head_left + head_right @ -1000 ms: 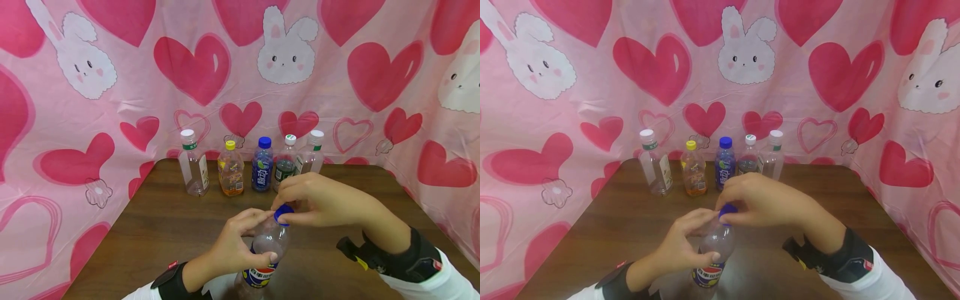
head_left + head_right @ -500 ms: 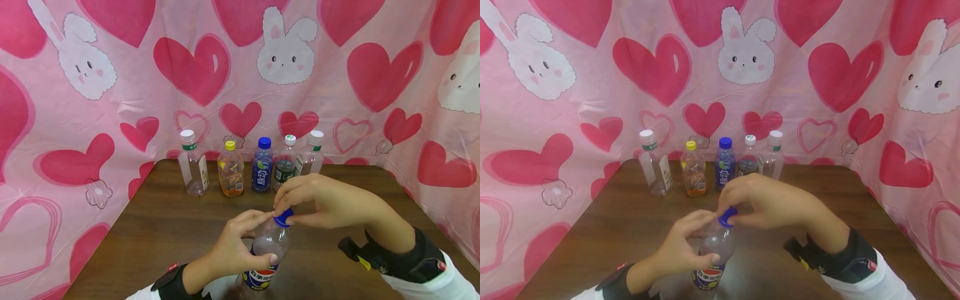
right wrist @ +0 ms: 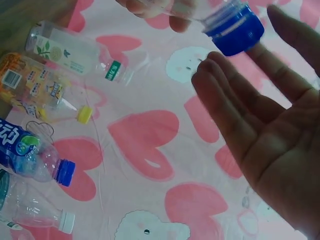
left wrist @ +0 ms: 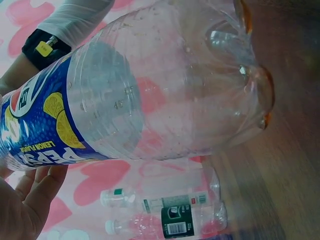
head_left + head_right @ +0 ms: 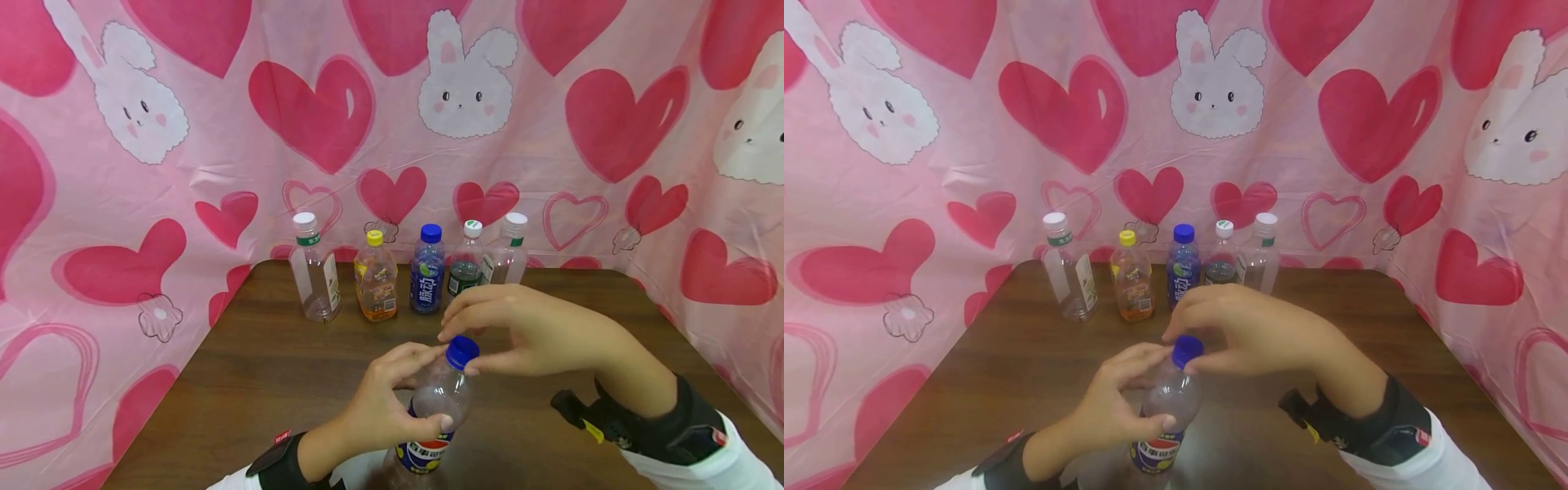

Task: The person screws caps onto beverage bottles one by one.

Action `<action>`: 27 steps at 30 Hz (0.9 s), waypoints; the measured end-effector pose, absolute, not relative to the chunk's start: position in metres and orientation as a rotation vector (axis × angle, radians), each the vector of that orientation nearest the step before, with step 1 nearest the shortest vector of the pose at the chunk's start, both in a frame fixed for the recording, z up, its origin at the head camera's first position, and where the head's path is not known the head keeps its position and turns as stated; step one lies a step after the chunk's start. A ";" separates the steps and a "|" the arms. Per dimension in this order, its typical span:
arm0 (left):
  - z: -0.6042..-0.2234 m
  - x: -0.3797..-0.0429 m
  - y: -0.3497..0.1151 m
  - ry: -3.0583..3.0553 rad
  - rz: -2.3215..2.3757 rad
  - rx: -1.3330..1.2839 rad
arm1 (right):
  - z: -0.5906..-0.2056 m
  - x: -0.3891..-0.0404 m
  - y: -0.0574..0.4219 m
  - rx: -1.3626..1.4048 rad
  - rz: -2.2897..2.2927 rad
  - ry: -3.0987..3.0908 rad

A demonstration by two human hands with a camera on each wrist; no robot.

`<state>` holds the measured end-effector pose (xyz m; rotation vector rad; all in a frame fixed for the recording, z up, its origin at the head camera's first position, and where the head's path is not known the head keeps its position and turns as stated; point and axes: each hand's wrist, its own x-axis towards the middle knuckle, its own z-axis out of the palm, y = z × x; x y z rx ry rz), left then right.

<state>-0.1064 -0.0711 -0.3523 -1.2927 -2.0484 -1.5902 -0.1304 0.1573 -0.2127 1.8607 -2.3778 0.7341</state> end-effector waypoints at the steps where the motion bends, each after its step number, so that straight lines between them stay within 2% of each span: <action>1: -0.352 -0.106 -0.071 -2.047 -1.591 -1.292 | -0.212 -0.130 0.159 1.862 0.737 -2.384; 8: -0.352 -0.106 -0.071 -2.054 -1.602 -1.288 | -0.214 -0.132 0.160 1.937 0.832 -2.353; 21: -0.350 -0.106 -0.070 -2.060 -1.596 -1.280 | -0.217 -0.133 0.157 1.810 0.731 -2.369; 27: -0.350 -0.106 -0.071 -2.049 -1.610 -1.275 | -0.215 -0.130 0.162 1.905 0.842 -2.355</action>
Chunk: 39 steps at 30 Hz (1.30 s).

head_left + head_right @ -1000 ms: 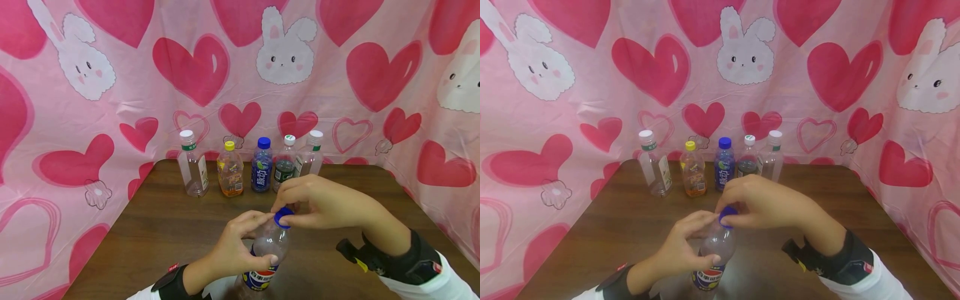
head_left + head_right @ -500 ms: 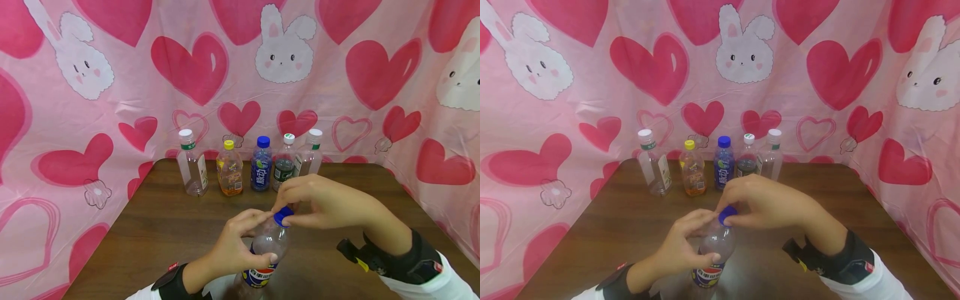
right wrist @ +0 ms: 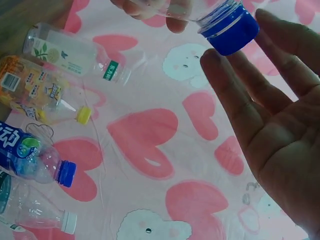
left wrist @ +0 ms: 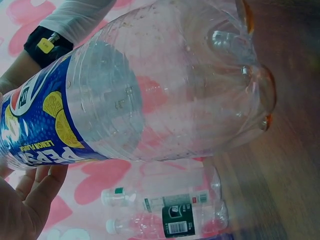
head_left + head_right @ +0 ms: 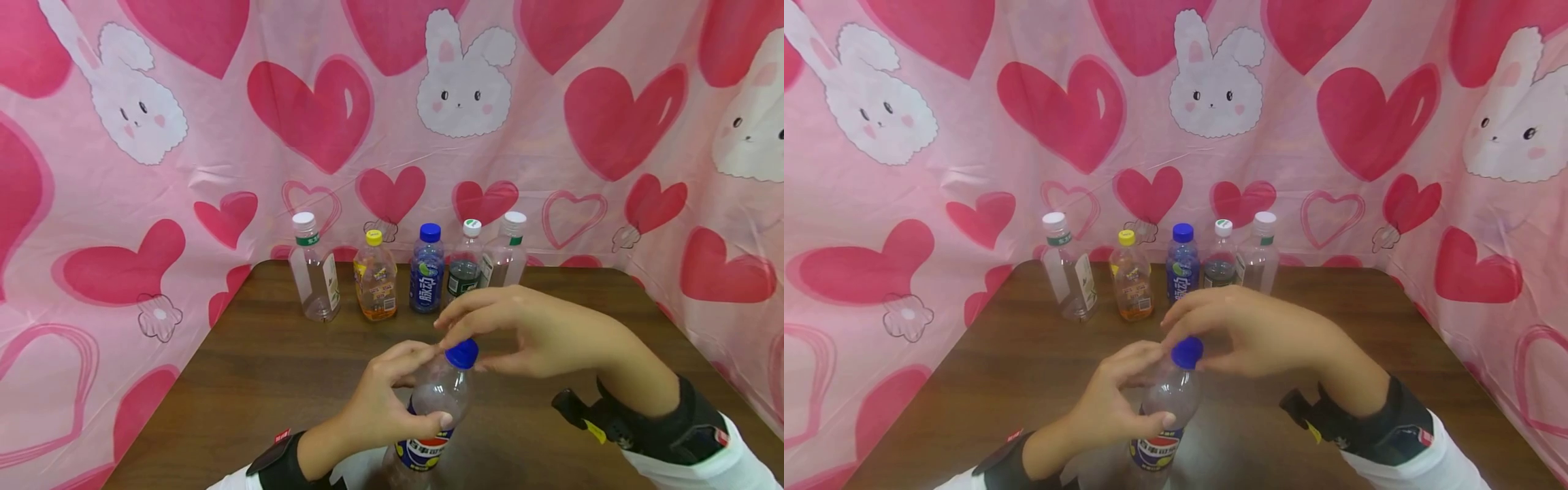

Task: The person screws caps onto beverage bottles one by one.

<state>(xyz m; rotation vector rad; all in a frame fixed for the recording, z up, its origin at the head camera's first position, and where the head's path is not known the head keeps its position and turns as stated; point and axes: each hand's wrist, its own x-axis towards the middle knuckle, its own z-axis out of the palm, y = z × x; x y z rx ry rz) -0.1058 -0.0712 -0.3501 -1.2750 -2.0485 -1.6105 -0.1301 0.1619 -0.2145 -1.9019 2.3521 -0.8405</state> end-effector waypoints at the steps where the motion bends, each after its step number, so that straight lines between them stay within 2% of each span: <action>1: -0.350 -0.105 -0.071 -2.052 -1.614 -1.273 | -0.215 -0.130 0.162 -1.915 -0.851 2.330; 17: -0.351 -0.103 -0.071 -2.099 -1.785 -1.120 | -0.223 -0.130 0.151 -1.903 -0.697 2.525; 29: -0.347 -0.107 -0.066 -2.097 -1.584 -0.970 | -0.228 -0.134 0.137 -1.801 -0.384 2.888; 36: -0.345 -0.114 -0.062 -2.027 -1.161 -0.889 | -0.230 -0.130 0.128 -1.465 -0.318 3.119; 39: -0.345 -0.116 -0.066 -2.051 -1.212 -0.933 | -0.229 -0.130 0.132 -1.374 -0.447 3.062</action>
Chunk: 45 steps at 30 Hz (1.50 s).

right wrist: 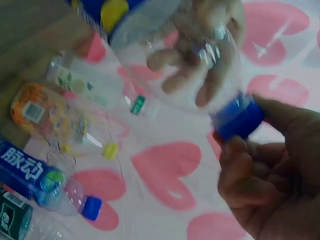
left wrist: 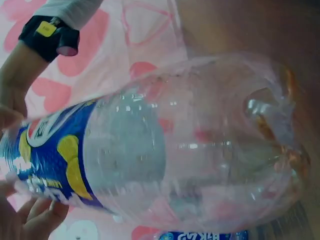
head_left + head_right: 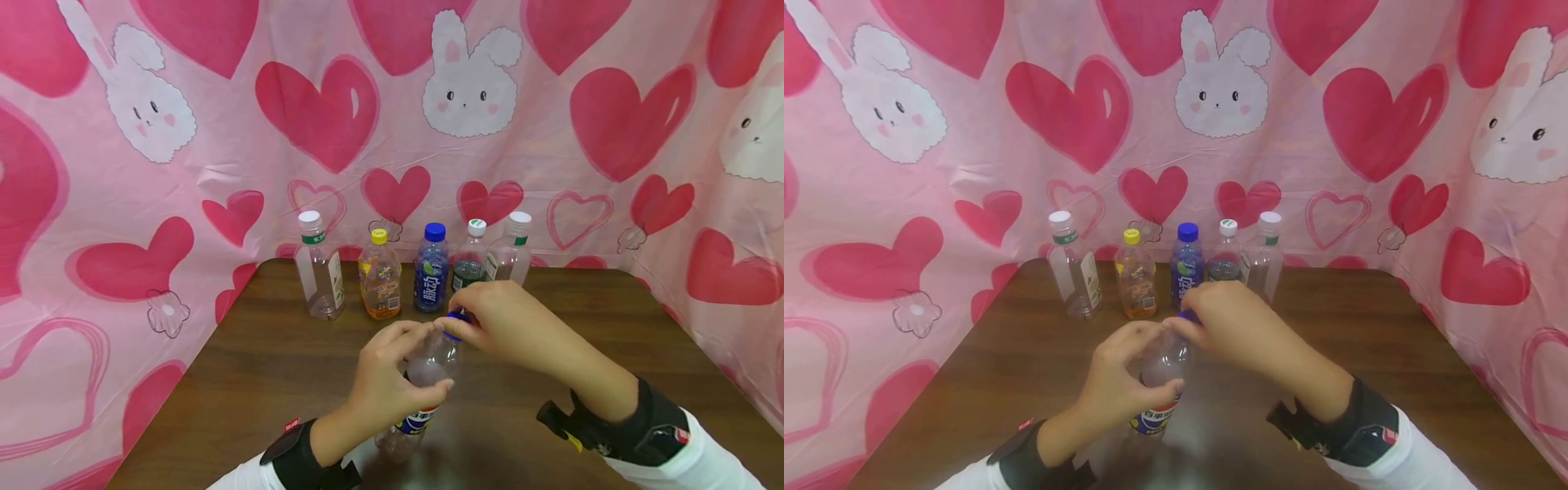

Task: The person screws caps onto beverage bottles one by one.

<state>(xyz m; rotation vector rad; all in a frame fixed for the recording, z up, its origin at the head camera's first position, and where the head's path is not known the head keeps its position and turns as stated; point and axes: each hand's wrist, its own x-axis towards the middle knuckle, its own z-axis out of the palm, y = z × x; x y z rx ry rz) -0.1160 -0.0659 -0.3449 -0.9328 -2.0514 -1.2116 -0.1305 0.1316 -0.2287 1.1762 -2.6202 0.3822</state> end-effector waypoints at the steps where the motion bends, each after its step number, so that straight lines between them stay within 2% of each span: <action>1: -0.345 -0.117 -0.068 -2.072 -1.289 -0.977 | -0.228 -0.131 0.135 1.198 0.440 -2.639; 9: -0.345 -0.127 -0.087 -2.176 -2.136 -1.359 | -0.222 -0.135 0.155 1.851 0.886 -2.422; 15: -0.347 -0.132 -0.090 -2.022 -2.358 -1.634 | -0.223 -0.135 0.155 1.977 1.020 -2.306; 20: -0.345 -0.124 -0.085 -2.069 -2.315 -1.418 | -0.228 -0.138 0.156 1.937 0.951 -2.313; 28: -0.347 -0.107 -0.065 -2.083 -1.651 -1.007 | -0.233 -0.143 0.156 1.782 0.781 -2.369; 36: -0.346 -0.107 -0.049 -1.841 -0.892 -0.842 | -0.239 -0.142 0.151 1.629 0.662 -2.301; 45: -0.348 -0.110 -0.047 -1.818 -0.800 -0.812 | -0.245 -0.140 0.148 1.528 0.642 -2.293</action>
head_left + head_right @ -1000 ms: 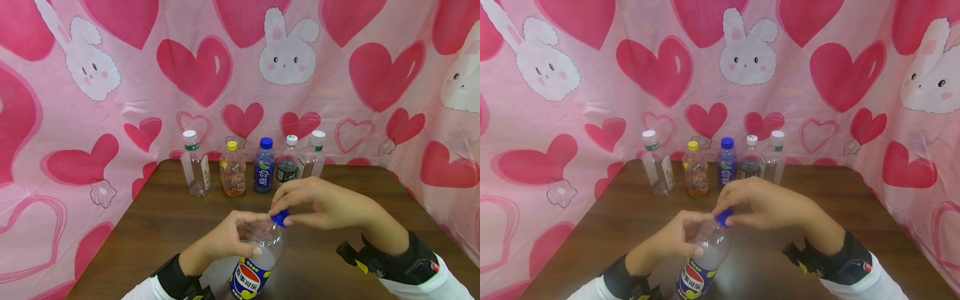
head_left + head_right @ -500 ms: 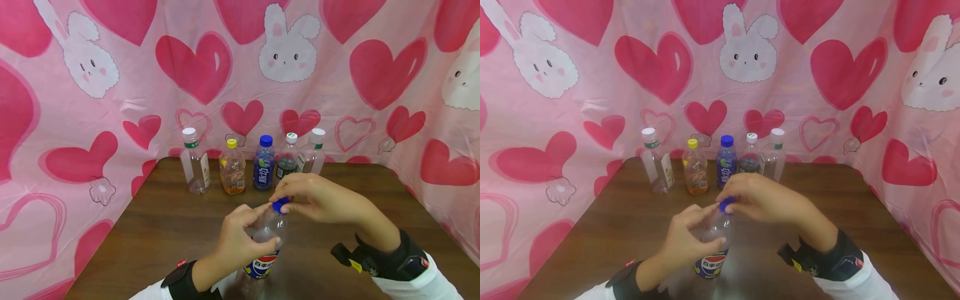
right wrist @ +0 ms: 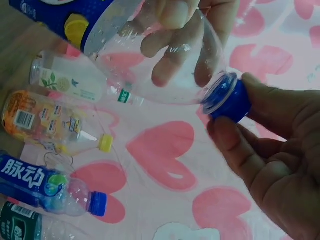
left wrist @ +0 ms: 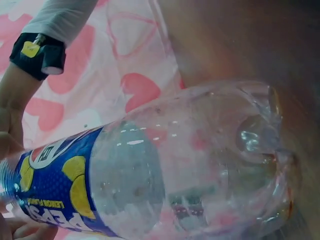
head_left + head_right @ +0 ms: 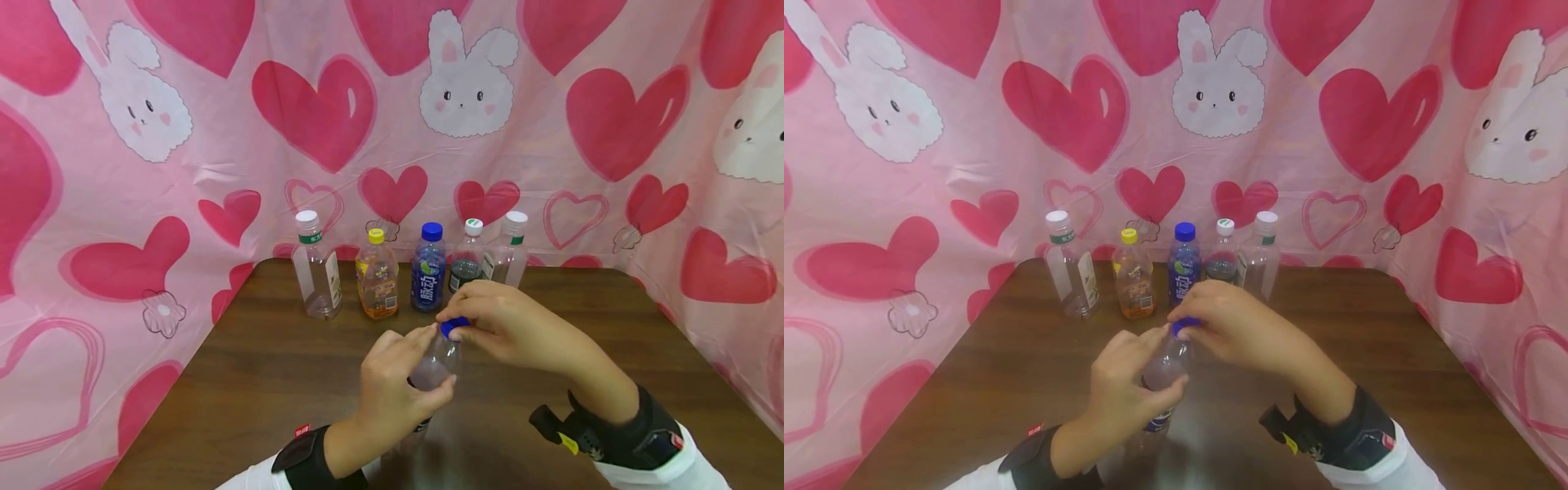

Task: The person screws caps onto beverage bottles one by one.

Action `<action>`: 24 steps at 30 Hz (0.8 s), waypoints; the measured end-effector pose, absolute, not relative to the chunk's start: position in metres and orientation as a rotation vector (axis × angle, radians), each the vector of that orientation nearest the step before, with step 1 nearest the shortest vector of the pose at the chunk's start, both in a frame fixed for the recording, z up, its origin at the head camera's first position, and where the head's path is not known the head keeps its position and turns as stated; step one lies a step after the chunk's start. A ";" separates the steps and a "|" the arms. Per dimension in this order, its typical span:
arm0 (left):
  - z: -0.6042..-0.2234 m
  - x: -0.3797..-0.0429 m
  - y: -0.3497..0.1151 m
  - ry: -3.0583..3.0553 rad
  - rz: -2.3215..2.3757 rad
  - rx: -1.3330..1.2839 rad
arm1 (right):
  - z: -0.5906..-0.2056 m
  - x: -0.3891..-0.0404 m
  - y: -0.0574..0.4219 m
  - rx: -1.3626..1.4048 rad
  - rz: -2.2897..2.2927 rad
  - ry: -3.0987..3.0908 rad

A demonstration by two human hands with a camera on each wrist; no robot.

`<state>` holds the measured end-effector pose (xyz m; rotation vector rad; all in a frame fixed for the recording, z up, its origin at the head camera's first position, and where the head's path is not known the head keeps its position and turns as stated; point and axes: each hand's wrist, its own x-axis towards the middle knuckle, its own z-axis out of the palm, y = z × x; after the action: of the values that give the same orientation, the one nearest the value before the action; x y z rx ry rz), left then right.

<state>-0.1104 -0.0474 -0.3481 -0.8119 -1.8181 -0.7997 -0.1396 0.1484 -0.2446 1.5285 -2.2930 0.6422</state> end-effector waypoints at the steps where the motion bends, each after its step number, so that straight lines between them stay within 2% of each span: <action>1: -0.348 -0.110 -0.048 -1.826 -0.805 -0.816 | -0.245 -0.139 0.149 1.525 0.653 -2.292; 14: -0.349 -0.112 -0.047 -1.944 -0.922 -0.889 | -0.248 -0.131 0.160 1.446 0.674 -2.301; 20: -0.349 -0.129 -0.035 -1.999 -1.181 -0.946 | -0.260 -0.112 0.160 1.187 0.590 -2.108; 24: -0.348 -0.150 -0.017 -2.041 -1.393 -1.005 | -0.275 -0.093 0.151 1.213 0.730 -1.845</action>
<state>-0.1499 -0.0167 -0.3480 -1.0049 -2.0406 -1.3932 -0.0927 0.1513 -0.2753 1.2129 -1.8447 0.7305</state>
